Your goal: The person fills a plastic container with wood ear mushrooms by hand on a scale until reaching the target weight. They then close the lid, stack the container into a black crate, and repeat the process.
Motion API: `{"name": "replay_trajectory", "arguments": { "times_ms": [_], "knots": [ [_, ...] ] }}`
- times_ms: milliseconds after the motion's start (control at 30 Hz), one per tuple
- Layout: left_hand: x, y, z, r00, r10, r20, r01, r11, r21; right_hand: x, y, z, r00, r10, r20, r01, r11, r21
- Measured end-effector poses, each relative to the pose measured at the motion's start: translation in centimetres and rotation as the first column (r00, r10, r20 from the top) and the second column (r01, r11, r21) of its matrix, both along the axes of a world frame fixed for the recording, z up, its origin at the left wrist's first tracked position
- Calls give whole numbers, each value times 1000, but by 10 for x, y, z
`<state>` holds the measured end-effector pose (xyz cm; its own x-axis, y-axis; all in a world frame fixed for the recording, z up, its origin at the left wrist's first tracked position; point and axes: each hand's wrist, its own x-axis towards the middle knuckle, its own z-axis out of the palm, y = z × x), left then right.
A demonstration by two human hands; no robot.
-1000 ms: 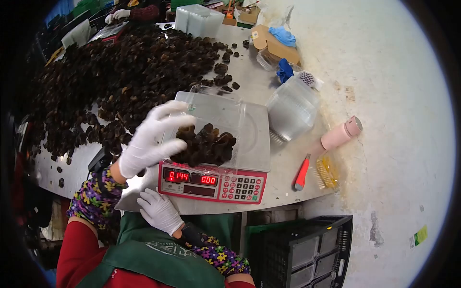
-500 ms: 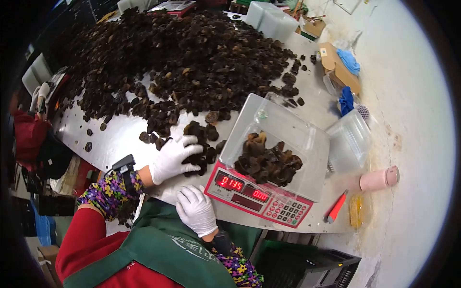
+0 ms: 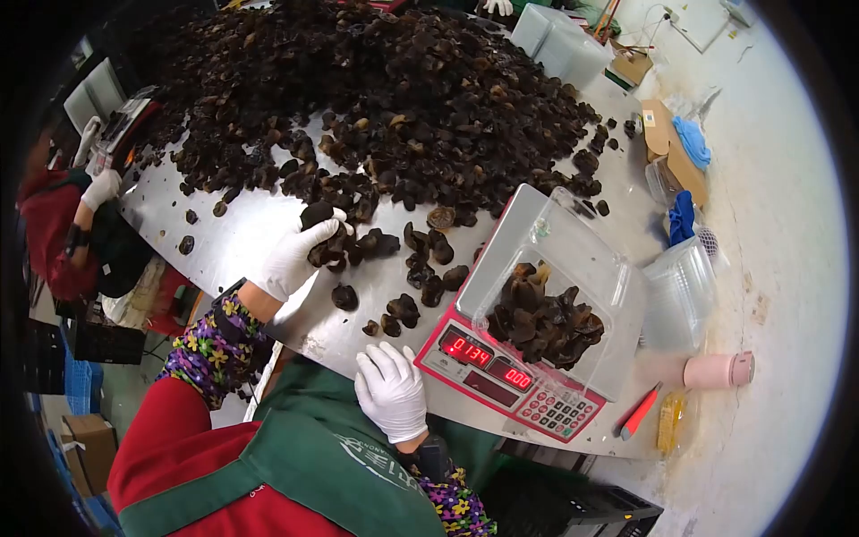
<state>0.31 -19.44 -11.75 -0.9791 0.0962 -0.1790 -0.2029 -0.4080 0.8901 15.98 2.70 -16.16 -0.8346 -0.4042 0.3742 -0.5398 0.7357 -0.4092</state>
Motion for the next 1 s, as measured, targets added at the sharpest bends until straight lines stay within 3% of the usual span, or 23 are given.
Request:
{"name": "replay_trajectory", "arguments": {
  "times_ms": [33, 167, 233, 300, 367, 433, 467, 533, 567, 633, 667, 700, 833, 900, 1000],
  "knots": [
    [-3, 0, -2, 997, -64, 42, 54, 977, 204, 0, 1, 1, 1000, -4, 6, 4, 1000, 11],
    [0, 10, 27, 980, -131, 149, 92, 965, 247, 0, -1, 4, 1000, -28, -14, 27, 1000, -12],
    [-2, 27, 39, 983, -186, 15, 175, 947, 271, 2, 4, 12, 995, 76, 66, -69, 993, -96],
    [-2, 58, 59, 971, -179, -161, 203, 968, 149, 9, 7, 38, 978, 149, 149, -103, 955, -280],
    [3, 85, 102, 918, -312, -245, 292, 949, -117, 16, 17, 61, 982, 165, 93, -130, 945, -300],
    [7, 122, 124, 855, -414, -312, 369, 909, -195, 19, 36, 92, 989, 134, 62, -113, 957, -268],
    [7, 143, 124, 760, -419, -496, 295, 904, -311, 21, 48, 111, 997, 79, -9, -78, 968, -239],
    [1, 179, 123, 460, -472, -752, 46, 859, -510, 21, 75, 138, 988, -22, -152, -7, 982, -189],
    [0, 191, 122, 375, -567, -733, -77, 769, -634, 21, 88, 146, 970, -103, -218, 64, 981, -181],
    [3, 212, 120, 328, -722, -610, -142, 600, -787, 20, 114, 157, 928, -234, -291, 209, 971, -115],
    [5, 215, 115, 319, -771, -551, -127, 542, -831, 18, 125, 160, 910, -295, -293, 267, 955, -130],
    [4, 216, 112, 277, -766, -580, -161, 558, -814, 17, 134, 162, 889, -352, -294, 322, 935, -147],
    [6, 198, 116, 330, -736, -591, -169, 570, -804, 11, 159, 162, 853, -471, -226, 446, 882, -154],
    [6, 187, 113, 372, -681, -631, -116, 641, -759, 4, 164, 161, 858, -462, -224, 442, 887, -135],
    [11, 178, 106, 446, -670, -594, -94, 625, -775, -9, 165, 164, 876, -430, -219, 419, 903, -95]
  ]
}}
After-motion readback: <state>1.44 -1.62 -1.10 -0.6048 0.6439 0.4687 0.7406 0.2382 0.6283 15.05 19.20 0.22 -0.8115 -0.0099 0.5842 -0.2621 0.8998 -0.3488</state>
